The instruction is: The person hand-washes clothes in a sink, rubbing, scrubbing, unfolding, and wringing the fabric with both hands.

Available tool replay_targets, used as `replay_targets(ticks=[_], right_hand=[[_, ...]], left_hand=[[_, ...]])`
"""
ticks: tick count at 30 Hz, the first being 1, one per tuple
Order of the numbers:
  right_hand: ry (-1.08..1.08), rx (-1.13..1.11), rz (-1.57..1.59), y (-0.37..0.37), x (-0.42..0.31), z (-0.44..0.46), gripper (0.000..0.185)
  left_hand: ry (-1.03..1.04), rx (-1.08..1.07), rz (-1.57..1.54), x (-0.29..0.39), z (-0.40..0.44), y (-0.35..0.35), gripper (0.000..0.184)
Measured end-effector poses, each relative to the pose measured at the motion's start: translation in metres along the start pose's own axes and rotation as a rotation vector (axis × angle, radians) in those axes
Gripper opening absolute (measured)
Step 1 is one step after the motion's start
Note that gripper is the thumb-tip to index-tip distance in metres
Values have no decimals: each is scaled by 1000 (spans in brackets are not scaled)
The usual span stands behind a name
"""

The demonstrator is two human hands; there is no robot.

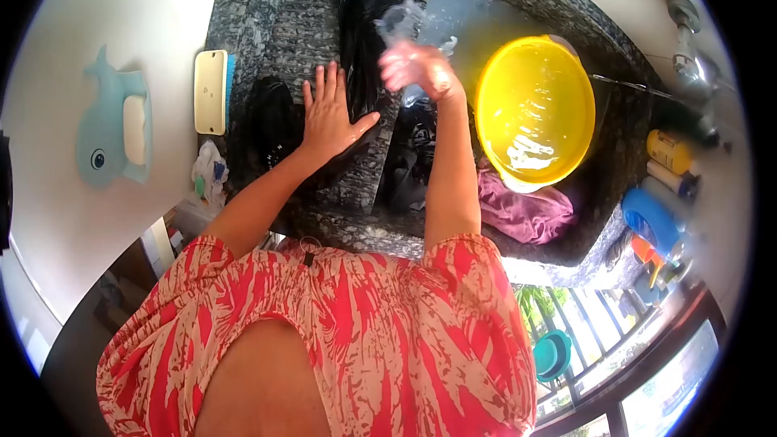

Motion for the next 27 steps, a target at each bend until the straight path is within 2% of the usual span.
replay_targets(ticks=[1,2,3,4,6,9,11,12,13,15,16,17,19,20,21,22,23,24,27], right_hand=[[176,-57,-292,25,-7,-2,40],[207,123,-603,16,-20,10,37],[-171,113,-1086,2,-50,37,39],[19,353,-1153,-21,-69,55,48],[-402,653,-1370,-21,-117,86,53],[-170,605,-1690,8,-88,120,55],[-309,625,-1786,15,-51,115,49],[-304,591,-1631,17,-43,98,40],[-194,503,-1469,33,-35,73,34],[-370,408,-1393,89,-24,11,30],[-607,337,-1495,126,-20,-22,26],[-601,261,-1488,153,-17,-42,23],[-712,181,-1594,116,0,-18,28],[-598,303,-1635,86,-11,19,23],[-513,568,-1733,55,-30,52,23],[-378,708,-1724,27,-48,83,24],[-366,833,-1725,17,-66,97,28],[-280,851,-1751,16,-69,103,31],[-180,806,-1490,24,-50,74,32]], left_hand=[[3,6,7,0,1,-1,101],[-3,1,8,0,1,-3,102],[-3,-3,3,1,2,-4,102],[-4,-6,0,2,2,-5,102],[-14,-22,28,0,3,-2,102],[-9,-10,33,1,4,-1,102],[-12,-18,25,0,1,0,101],[-13,-17,18,-1,2,-2,101],[-4,-20,14,1,2,-6,100],[-30,-115,48,-2,1,3,93],[37,-70,20,4,-1,-5,84],[142,94,38,4,-6,-5,78],[98,10,-3,8,-2,-8,82],[-29,-177,1,4,4,-1,91],[-12,-85,-49,2,4,-3,98],[-13,-70,-46,1,3,-1,98],[-12,-51,-46,1,4,-1,99],[-11,-43,-41,0,6,-2,98],[-3,-62,-32,-2,2,-3,97]])
Point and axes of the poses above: each hand's wrist, its own z-axis towards the middle knuckle, its own y-axis out of the palm, x = y × z, the point moved 10 cm from there along z, towards the middle knuckle, and after that the axes turned 6 degrees about -x, right-handed, at the moved point
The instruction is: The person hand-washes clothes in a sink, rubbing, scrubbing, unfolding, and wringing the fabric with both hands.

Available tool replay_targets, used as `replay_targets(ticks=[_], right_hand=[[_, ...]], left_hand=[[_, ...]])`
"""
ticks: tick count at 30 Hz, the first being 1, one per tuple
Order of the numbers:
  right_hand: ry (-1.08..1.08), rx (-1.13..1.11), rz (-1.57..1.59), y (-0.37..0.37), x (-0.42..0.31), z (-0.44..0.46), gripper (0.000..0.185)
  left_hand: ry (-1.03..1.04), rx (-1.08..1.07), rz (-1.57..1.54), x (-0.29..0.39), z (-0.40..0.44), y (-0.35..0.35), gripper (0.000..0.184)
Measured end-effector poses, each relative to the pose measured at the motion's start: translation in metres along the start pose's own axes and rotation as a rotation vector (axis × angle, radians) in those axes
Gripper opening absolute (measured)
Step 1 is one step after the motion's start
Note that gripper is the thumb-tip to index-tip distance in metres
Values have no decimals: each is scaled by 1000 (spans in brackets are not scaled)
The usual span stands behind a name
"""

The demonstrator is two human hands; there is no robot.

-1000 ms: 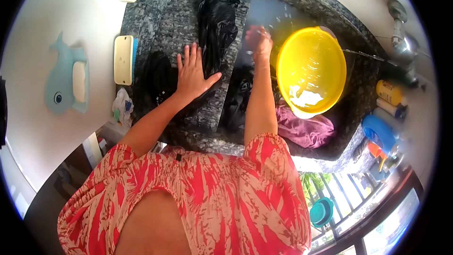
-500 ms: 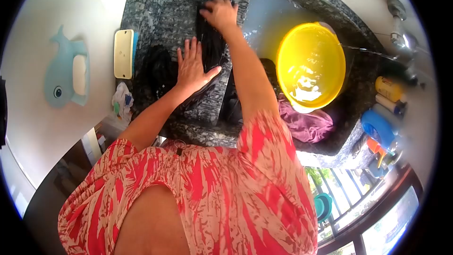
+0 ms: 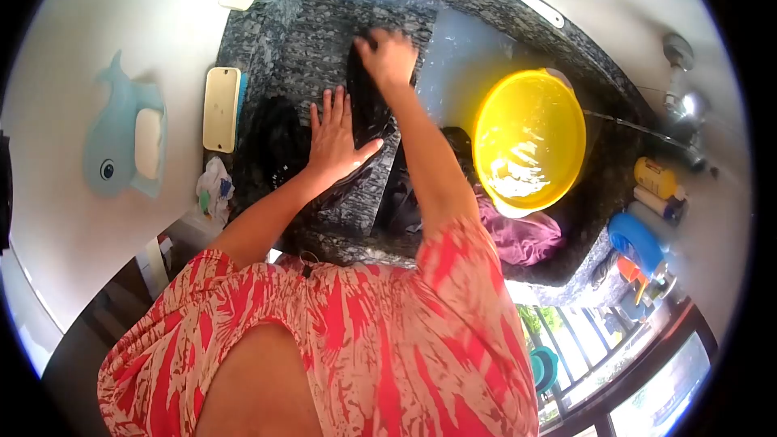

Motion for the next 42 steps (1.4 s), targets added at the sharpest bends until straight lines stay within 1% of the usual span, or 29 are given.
replay_targets(ticks=[2,4,5,6,7,8,10,11,12,13,16,17,18,19,20,21,22,24,26,27,28,30,32,34,37,38,39,40,42], right_hand=[[-312,-1,419,-40,-36,-100,29],[-687,-111,193,-51,-66,-148,21],[-690,-85,148,-24,-46,-122,19],[-488,2,60,-13,-30,-75,20],[-286,29,-41,-3,-14,-31,21],[-177,114,-83,-2,-3,4,24],[-54,158,-149,-2,6,33,36],[-17,149,-164,-2,7,31,39],[21,126,-181,-1,9,21,43],[196,-79,-68,-3,15,12,55],[348,-493,576,48,37,-22,60],[67,-560,727,14,-7,-42,60],[45,-510,551,-1,-11,-49,45],[-12,-258,292,-22,-6,-46,40],[-69,-21,35,-38,-7,-52,39],[11,20,-231,-30,4,-53,37],[106,-2,15,-25,15,-68,37],[301,-36,501,-12,33,-84,38],[191,88,574,-38,5,-129,33],[-56,403,469,-57,-14,-158,26],[-189,301,364,-48,-25,-171,25],[-145,221,212,-24,-12,-137,26],[81,48,69,-8,8,-85,34],[22,260,7,-20,6,-64,36],[111,153,-23,-22,9,-80,35],[124,122,40,-16,14,-97,29],[-3,244,333,-32,7,-120,22],[-106,289,361,-55,-13,-145,16],[-208,121,316,-25,-4,-171,19]], left_hand=[[16,-36,-6,1,0,7,95],[128,37,-19,10,-7,-7,88],[68,3,-14,8,-4,-2,87],[8,-27,-2,6,2,0,87],[-84,-188,58,2,4,5,92],[-70,-121,33,4,1,2,94],[-26,27,-11,4,2,-5,98],[-28,5,2,4,2,-3,99],[-28,43,-18,1,1,-1,92],[-60,103,-227,-7,1,-6,85],[-290,313,-991,-52,21,-19,67],[-170,316,-1023,-50,43,-29,60],[-53,317,-1052,-48,66,-36,54],[54,315,-1079,-48,85,-39,49],[161,258,-670,-36,99,-35,44],[194,88,-335,-31,118,-1,40],[201,163,72,-7,103,-10,37],[20,-102,-469,-10,93,-20,35],[50,209,-592,3,35,-49,32],[131,395,-526,2,6,-37,26],[176,445,-413,2,-14,-22,25],[131,421,-312,-6,20,-12,23],[36,438,-117,-7,68,-24,25],[81,555,-133,-9,86,-32,28],[3,501,-99,-7,71,-32,34],[-55,385,-290,-15,62,-20,36],[32,441,-479,0,30,-43,27],[88,524,-388,5,1,-36,23],[237,398,-255,27,-22,-30,20]])
Point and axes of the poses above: each hand's wrist, its own z-axis towards the middle knuckle, its own y-axis out of the palm, x = y × z, the point moved 10 cm from there along z, towards the middle knuckle, and after that the axes turned 6 degrees about -x, right-handed, at the moved point
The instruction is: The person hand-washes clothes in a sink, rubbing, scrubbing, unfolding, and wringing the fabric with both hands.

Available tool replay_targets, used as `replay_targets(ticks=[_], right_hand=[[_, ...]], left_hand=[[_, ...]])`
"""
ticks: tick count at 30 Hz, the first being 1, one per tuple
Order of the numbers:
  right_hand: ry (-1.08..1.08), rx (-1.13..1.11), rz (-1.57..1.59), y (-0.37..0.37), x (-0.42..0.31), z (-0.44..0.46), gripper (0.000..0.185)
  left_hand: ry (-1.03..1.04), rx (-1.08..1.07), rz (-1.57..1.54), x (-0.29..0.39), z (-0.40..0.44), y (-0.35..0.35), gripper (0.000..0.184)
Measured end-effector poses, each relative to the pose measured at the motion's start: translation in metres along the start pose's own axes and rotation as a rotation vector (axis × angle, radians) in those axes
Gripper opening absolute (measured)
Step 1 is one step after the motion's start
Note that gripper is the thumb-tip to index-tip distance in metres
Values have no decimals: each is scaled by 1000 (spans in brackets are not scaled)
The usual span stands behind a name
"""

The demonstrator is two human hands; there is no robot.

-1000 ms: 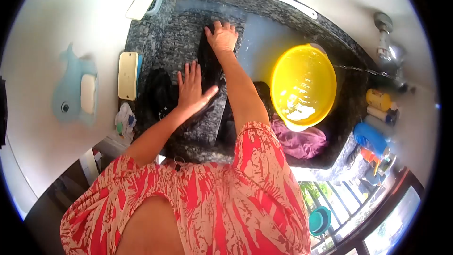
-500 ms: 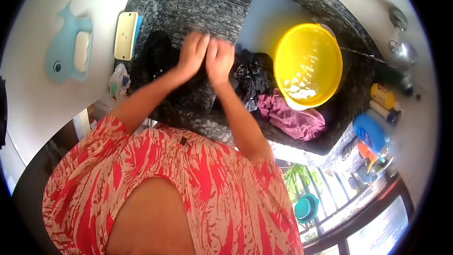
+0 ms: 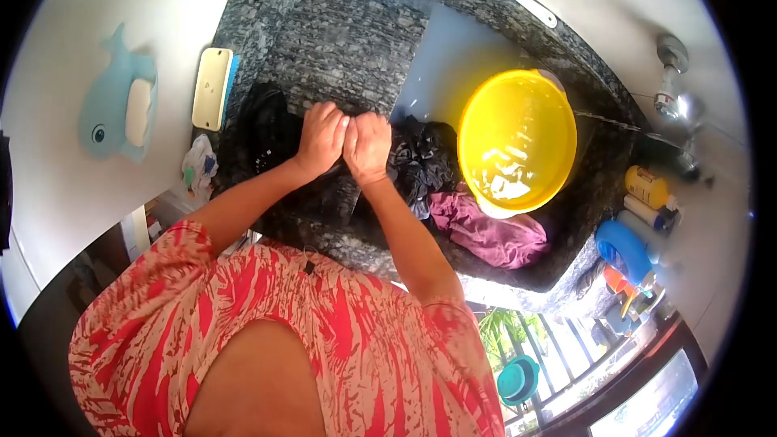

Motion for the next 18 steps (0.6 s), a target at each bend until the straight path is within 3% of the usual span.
replay_targets(ticks=[2,6,9,10,11,12,14,16,18], right_hand=[[110,-43,-183,14,31,51,24],[253,168,-356,1,56,112,31],[313,120,-224,5,63,82,38],[344,10,35,14,65,64,38],[279,139,154,-9,34,43,35],[169,158,111,-23,1,27,33],[14,134,-17,-10,3,18,36],[203,6,-275,9,44,58,37],[180,56,-360,0,44,83,36]], left_hand=[[-85,35,220,-34,46,28,21],[-77,181,245,-44,113,28,24],[-213,49,125,-48,87,31,26],[-280,-25,56,-47,70,33,27],[-204,-26,49,-31,48,23,27],[-133,-33,38,-15,23,15,27],[-64,-44,15,-10,14,17,30],[-101,80,17,-34,59,31,34],[-151,37,84,-41,82,37,33]])
Point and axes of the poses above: each hand's wrist, its own z-axis towards the middle knuckle, its own y-axis out of the palm, x = y × z, the point moved 10 cm from there along z, towards the middle knuckle, and after that the axes turned 6 degrees about -x, right-handed, at the moved point
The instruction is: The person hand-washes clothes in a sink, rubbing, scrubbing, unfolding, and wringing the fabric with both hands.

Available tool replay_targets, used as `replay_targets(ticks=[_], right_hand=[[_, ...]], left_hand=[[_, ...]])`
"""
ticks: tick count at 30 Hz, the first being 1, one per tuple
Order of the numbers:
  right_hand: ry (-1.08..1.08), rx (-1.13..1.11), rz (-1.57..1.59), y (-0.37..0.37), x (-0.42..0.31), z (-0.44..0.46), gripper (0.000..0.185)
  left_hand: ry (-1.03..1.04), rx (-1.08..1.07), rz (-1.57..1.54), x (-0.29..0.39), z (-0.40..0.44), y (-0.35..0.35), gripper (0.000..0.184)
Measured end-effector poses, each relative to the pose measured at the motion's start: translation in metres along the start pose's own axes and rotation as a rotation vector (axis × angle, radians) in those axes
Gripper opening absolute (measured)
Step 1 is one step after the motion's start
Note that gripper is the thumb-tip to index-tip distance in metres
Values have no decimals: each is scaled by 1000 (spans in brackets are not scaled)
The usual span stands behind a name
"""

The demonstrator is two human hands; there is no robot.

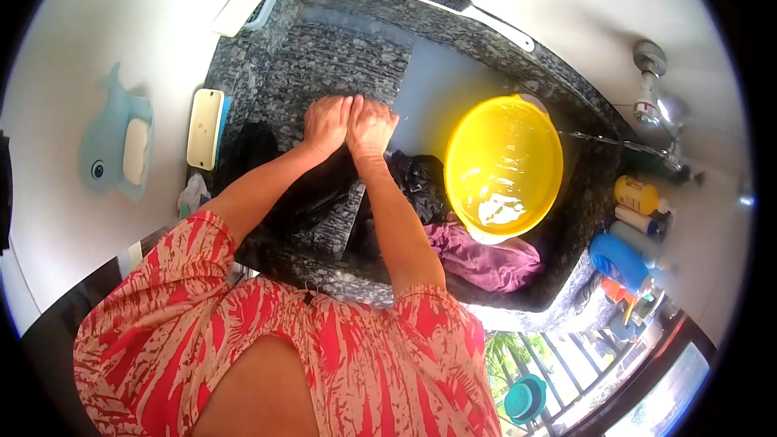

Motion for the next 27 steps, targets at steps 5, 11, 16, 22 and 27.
replay_targets(ticks=[5,11,16,22,27], right_hand=[[237,66,585,-12,39,-4,28],[653,-379,914,-13,63,-107,58],[771,-548,1390,-24,-20,-81,82],[261,-236,1119,-51,-22,33,62],[-34,-161,350,-30,0,29,62]], left_hand=[[-447,-152,-281,-41,0,14,41],[-566,-159,-1962,21,25,-73,29],[-149,-148,-1954,82,50,-195,36],[26,-443,-1634,104,-36,-176,32],[-182,-624,-521,4,-129,-44,24]])
Point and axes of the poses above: each hand's wrist, its own z-axis towards the middle knuckle, its own y-axis out of the palm, x = y × z, the point moved 10 cm from there along z, towards the middle knuckle, and after that the axes turned 6 degrees about -x, right-handed, at the moved point
